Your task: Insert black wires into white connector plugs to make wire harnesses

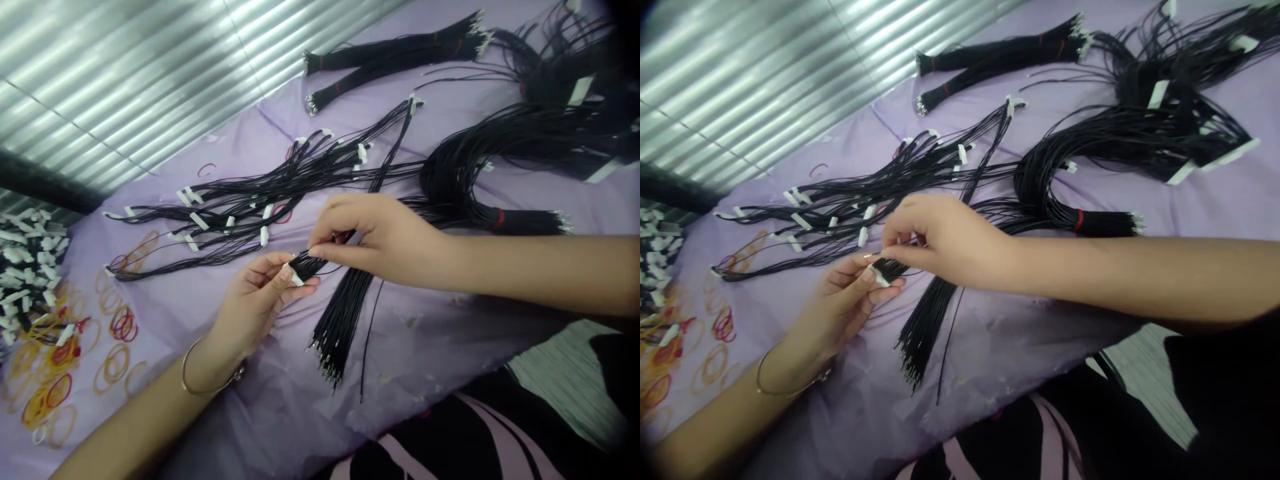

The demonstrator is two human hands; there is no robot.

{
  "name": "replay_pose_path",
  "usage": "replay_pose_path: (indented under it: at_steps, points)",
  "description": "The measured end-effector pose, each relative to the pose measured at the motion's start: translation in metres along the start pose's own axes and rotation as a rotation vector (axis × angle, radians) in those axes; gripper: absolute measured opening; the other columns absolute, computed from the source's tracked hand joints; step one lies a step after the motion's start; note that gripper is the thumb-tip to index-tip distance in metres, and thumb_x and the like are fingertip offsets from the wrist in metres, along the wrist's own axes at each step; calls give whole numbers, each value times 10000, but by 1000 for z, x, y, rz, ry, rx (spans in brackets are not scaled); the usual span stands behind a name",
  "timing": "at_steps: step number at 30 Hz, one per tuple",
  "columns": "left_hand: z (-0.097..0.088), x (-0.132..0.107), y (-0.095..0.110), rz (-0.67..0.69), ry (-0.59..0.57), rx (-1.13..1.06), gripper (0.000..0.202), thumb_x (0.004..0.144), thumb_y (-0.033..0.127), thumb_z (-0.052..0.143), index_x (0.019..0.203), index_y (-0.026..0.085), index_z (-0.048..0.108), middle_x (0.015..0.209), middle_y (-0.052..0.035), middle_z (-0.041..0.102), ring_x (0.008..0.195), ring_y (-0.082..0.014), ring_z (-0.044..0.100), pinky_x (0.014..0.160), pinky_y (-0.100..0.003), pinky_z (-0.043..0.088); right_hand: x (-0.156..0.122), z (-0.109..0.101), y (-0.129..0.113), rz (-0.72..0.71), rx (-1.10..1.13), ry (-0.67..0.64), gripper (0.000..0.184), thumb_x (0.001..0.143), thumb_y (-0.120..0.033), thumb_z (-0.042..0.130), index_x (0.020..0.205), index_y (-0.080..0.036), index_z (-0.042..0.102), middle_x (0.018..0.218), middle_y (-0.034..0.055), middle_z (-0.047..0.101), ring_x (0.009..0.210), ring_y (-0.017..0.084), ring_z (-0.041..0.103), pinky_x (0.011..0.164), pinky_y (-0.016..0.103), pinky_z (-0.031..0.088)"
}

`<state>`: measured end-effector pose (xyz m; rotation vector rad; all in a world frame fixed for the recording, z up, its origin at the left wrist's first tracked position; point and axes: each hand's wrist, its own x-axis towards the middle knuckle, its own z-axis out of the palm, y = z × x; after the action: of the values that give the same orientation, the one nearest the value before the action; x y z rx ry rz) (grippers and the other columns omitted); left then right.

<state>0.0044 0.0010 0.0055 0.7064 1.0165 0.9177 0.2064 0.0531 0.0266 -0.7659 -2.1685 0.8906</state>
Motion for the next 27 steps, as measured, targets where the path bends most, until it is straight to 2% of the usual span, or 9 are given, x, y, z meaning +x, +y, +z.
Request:
replay_pose_path:
  at_steps: [6,9,13,19,27]
  points:
    - [-5,0,2,-36,-15,-43,158,777,166,710,926,155,656,885,-30,704,790,-167,695,695,-202,589,0,-5,1,-135,-49,-145,128,848,-133,563,873,-115,687,871,39,583,797,76,531,736,190,417]
    - [-5,-1,1,-14,-41,-11,129,806,180,684,932,165,665,877,-35,705,793,-153,694,692,-197,586,-2,-2,1,-106,-68,-116,109,826,-132,574,798,-120,678,828,25,589,742,68,524,700,186,411]
    - [-2,-1,0,13,-57,47,141,767,200,720,898,166,680,806,-39,701,744,-148,688,628,-198,583,-4,-1,0,-68,-80,-120,109,790,-125,578,711,-110,652,760,16,576,704,67,508,656,186,384]
    - [-1,-3,-2,43,-94,84,92,807,158,673,894,179,697,834,-17,704,667,-101,668,633,-174,572,-8,5,-1,-61,-100,-139,122,790,-140,576,706,-104,656,730,18,555,665,69,470,616,198,349]
    - [-1,-4,-1,53,-91,106,75,816,170,665,886,177,690,820,-7,700,652,-99,663,636,-190,576,-9,6,-3,1,-123,-150,161,813,-181,561,712,-99,655,733,28,561,683,85,475,619,213,340]
